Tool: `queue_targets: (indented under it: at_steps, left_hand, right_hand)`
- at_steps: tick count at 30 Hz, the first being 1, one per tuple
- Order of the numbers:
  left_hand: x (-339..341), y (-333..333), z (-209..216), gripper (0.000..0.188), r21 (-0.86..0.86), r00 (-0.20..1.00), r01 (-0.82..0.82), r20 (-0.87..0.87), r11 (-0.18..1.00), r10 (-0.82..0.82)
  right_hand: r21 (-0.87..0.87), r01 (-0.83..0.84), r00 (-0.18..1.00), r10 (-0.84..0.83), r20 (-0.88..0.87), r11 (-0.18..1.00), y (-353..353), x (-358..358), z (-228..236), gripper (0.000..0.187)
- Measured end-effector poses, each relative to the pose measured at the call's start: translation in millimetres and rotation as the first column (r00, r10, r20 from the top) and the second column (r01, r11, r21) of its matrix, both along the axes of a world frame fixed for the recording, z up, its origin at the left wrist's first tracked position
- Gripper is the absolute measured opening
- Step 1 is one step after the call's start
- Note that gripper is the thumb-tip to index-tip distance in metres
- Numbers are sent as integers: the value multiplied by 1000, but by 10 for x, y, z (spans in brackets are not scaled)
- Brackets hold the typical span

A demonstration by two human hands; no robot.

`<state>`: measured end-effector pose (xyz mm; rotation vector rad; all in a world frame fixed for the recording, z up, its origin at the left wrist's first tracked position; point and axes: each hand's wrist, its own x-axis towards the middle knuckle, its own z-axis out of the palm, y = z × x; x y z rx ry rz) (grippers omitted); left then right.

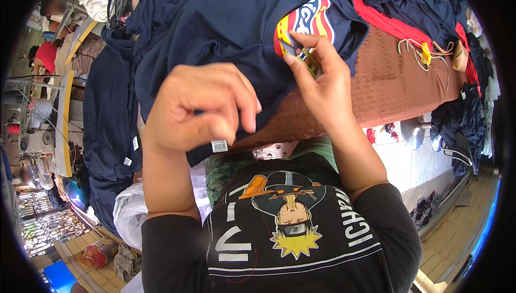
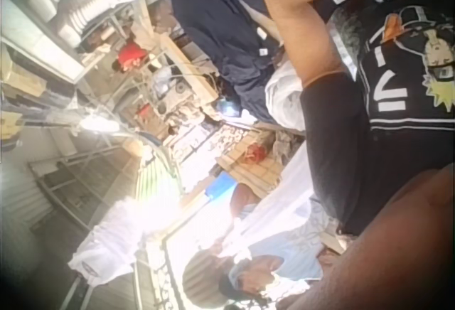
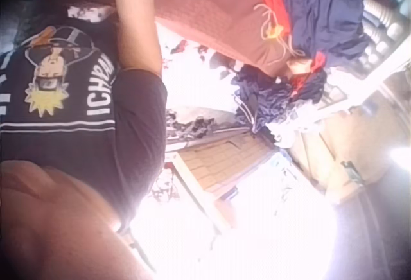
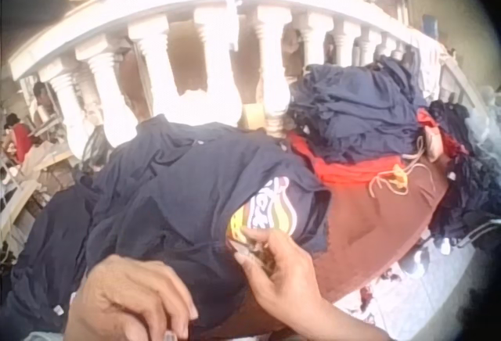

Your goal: The person trims loose threads and cleans several navy blue shirts using snips by hand. The person handles the garments one at a time, turning them over to find and cut excess thread near seams and labels.

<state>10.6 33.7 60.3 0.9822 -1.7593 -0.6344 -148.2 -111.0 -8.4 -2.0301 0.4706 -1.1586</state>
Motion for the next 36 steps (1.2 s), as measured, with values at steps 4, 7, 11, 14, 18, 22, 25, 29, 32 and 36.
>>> queue_targets:
  at_steps: [4,7,11,14,18,22,25,29,32,36]
  left_hand:
    - [-116,-205,-146,12,62,812,-575,-79,816,578]
    - [-125,-326,-354,13,142,710,-677,-129,722,692]
    - [-217,-333,-433,14,191,680,-697,-126,691,722]
    - [-258,-334,-480,15,230,658,-715,-96,660,747]
    - [-269,-315,-464,16,343,668,-668,-114,660,735]
    - [-265,-314,-496,19,393,712,-529,-277,752,645]
    - [-347,-330,-491,20,433,683,-481,-360,762,635]
    - [-370,-360,-497,20,433,688,-481,-354,763,634]
    - [-341,-354,-514,21,414,729,-478,-305,775,612]
    - [-382,-395,-514,18,355,713,-556,-261,751,651]
  right_hand:
    - [483,-133,979,189,-70,866,-102,106,42,27]
    - [568,-246,965,251,72,785,-108,199,-53,21]
    - [420,-248,969,217,120,873,-62,159,-118,17]
    - [203,-189,982,180,66,961,-48,99,-102,18]
    - [-23,-151,989,151,5,988,-69,29,-60,20]
    - [13,-205,978,204,29,979,-113,-40,-91,20]
    - [119,-221,974,215,66,968,-113,-46,-150,20]
    - [150,-185,979,196,-60,971,-156,-99,-125,23]
    - [-35,-139,964,127,-234,990,-153,-252,244,25]
    - [-345,-172,960,78,-270,923,-202,-305,421,19]
